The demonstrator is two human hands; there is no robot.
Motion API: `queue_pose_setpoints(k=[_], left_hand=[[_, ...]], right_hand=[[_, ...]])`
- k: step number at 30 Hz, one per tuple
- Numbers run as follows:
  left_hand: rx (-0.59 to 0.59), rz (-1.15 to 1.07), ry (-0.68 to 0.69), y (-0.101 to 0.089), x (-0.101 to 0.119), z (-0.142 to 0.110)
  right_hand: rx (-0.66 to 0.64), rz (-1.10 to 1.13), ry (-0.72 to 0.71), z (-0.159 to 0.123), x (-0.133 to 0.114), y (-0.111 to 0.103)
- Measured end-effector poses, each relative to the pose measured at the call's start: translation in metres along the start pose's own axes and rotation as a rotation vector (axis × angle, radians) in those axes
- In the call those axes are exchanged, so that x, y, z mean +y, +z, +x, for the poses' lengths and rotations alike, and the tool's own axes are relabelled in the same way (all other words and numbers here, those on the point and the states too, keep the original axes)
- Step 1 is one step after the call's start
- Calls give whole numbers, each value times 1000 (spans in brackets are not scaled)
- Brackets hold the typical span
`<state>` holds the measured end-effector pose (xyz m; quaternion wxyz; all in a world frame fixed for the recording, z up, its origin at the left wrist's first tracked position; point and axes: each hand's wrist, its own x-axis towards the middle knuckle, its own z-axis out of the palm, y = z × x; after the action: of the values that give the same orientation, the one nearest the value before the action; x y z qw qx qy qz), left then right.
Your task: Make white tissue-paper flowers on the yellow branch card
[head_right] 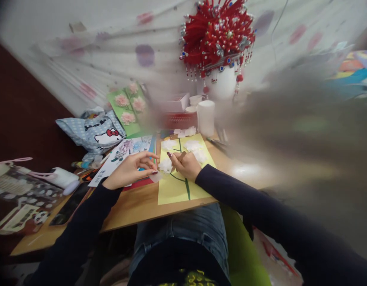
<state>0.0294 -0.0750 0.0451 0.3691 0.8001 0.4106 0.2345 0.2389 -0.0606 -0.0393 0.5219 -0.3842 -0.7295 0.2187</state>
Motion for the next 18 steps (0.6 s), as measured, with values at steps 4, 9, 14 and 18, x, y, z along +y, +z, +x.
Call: queue_pose_setpoints(k=[4,9,14,18], left_hand=[[-3,24,15,9,3,4],[11,52,13,21,-9,17],[60,125,27,33,-26,28],[101,150,46,33,-31,30]], right_hand=[[33,-84,-14,4,1,-1],[101,-135,-18,5,-1,-5],[82,26,-50,0,-3,-5],[-7,50,-72,-2,-4,-3]])
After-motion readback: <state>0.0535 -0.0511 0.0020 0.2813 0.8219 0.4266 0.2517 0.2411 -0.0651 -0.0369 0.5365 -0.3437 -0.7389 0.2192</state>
